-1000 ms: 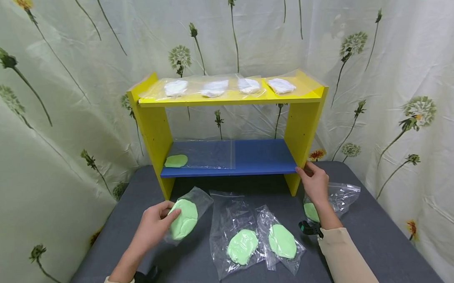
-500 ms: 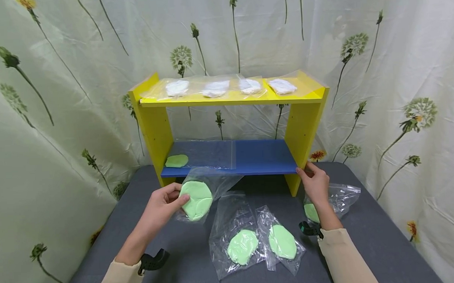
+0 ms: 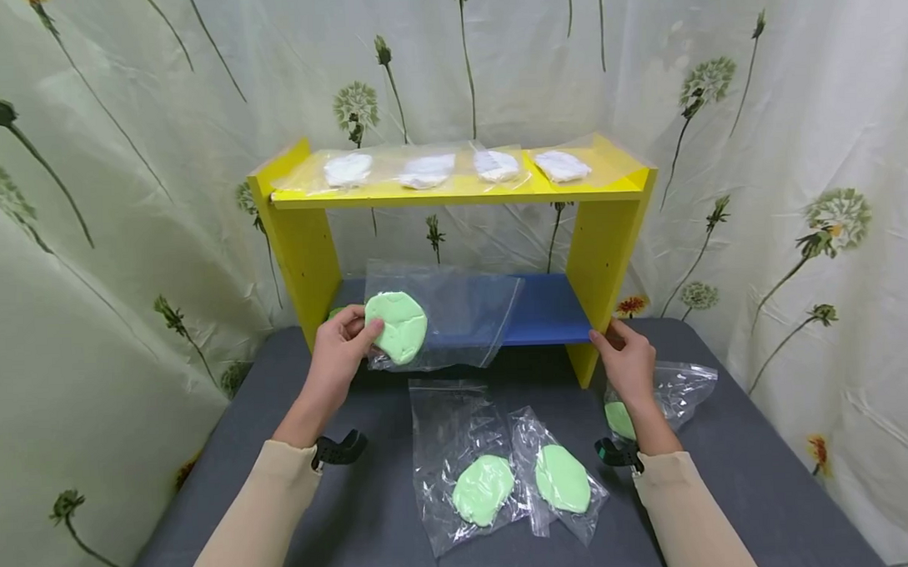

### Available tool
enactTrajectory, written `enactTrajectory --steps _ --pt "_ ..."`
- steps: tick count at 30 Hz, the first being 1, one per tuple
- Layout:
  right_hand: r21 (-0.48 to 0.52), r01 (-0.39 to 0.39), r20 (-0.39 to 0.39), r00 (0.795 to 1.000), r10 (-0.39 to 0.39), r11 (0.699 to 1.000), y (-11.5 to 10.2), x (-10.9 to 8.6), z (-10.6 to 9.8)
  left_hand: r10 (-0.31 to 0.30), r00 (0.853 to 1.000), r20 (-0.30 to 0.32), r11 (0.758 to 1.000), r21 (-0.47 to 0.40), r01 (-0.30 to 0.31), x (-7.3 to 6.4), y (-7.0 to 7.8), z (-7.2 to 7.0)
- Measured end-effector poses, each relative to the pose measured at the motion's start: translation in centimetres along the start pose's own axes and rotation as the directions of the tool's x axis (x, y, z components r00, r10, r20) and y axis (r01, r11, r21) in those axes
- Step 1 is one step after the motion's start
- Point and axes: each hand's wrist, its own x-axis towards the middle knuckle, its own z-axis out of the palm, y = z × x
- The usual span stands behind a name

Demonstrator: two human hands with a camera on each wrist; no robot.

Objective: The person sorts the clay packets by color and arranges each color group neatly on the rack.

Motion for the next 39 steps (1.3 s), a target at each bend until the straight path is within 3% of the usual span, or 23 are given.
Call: enactTrajectory --steps 4,11,14,18,22,27,30,36,38,39 --pt "-0.001 0.005 -0.010 1.000 -0.005 1.000 0.0 0.1 0.1 -0.005 0.997 -0.080 0.999 0.043 0.008 2.7 -0.9 -0.2" --pt "-0.012 0.001 -0.014 1.000 -0.001 1.000 0.1 0.1 0.1 0.021 0.988 -0.152 0.984 0.177 0.007 6.2 -2.8 -0.1" --pt "-0.010 -0.001 -0.013 1.000 0.000 1.000 0.1 0.1 0.2 0.039 0.982 -0.186 0.961 0.277 0.015 7.3 -3.7 0.0" --pt "-0.010 -0.009 -0.012 1.000 0.009 1.000 0.0 0.1 0.2 0.089 0.975 -0.205 0.910 0.416 0.004 8.1 -4.4 0.2" --pt "0.004 -0.014 -0.010 1.000 0.014 1.000 -0.2 0.0 0.1 0.163 0.967 -0.195 0.828 0.560 -0.027 8.0 -4.7 0.4" --pt "0.005 -0.011 -0.003 1.000 0.011 1.000 -0.2 0.0 0.0 0.206 0.972 -0.115 0.697 0.714 -0.063 7.2 -5.2 0.9" --pt "-0.002 -0.007 -0.005 1.000 0.007 1.000 -0.3 0.0 -0.1 0.223 0.974 -0.049 0.609 0.787 -0.100 6.6 -5.5 1.2" --pt "-0.011 -0.004 -0.006 1.000 0.004 1.000 -0.3 0.0 -0.1 0.299 0.954 0.028 0.378 0.914 -0.145 6.0 -6.0 1.7" --pt "-0.011 -0.007 -0.003 1.000 0.007 1.000 -0.3 -0.1 -0.1 0.306 0.951 0.036 0.315 0.939 -0.137 5.9 -6.2 1.6" --pt "-0.009 -0.009 -0.002 1.000 0.009 1.000 -0.3 -0.1 -0.1 0.302 0.952 0.038 0.295 0.946 -0.131 5.9 -6.2 1.6"
